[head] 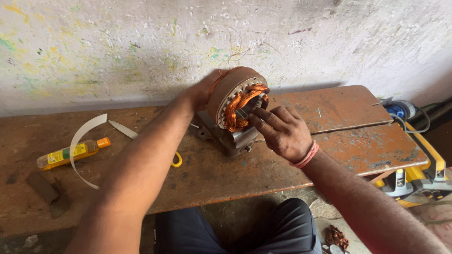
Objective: The person winds copper wire into the slots of a motor stator, using a screwdriver to push the wire into place. They rotate the stator and continue inserting wire into adjacent slots.
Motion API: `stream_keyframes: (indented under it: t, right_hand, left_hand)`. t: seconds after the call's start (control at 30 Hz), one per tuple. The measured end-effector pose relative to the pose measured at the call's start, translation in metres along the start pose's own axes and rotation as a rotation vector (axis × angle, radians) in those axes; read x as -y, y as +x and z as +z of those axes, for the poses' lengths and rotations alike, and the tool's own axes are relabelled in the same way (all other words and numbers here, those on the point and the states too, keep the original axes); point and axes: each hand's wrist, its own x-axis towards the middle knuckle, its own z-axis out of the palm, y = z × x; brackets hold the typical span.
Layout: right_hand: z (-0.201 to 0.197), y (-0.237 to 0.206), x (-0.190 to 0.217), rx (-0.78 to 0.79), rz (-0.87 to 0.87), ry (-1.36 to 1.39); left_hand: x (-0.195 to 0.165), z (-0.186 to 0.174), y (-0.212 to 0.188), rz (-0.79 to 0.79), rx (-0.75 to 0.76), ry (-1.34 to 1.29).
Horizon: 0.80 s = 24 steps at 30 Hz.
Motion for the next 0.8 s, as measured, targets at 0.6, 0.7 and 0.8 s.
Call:
stream_keyframes:
  t: [0.6,0.7,0.8]
  right_hand:
    - [0.003,-0.013,0.013,0.086,0.1,0.098]
    - [0.002,-0.012,0.013,0.13,0.101,0.092]
    - [0.002,-0.012,0.016,0.141,0.094,0.07]
  left_hand:
    - [0.005,0.195,-0.058,0.12,-0.644,1.246]
    - [0.007,0.195,-0.051,0.116,-0.69,1.26]
    - [0.008,0.192,-0.054,-0.029,-0.667,1.185]
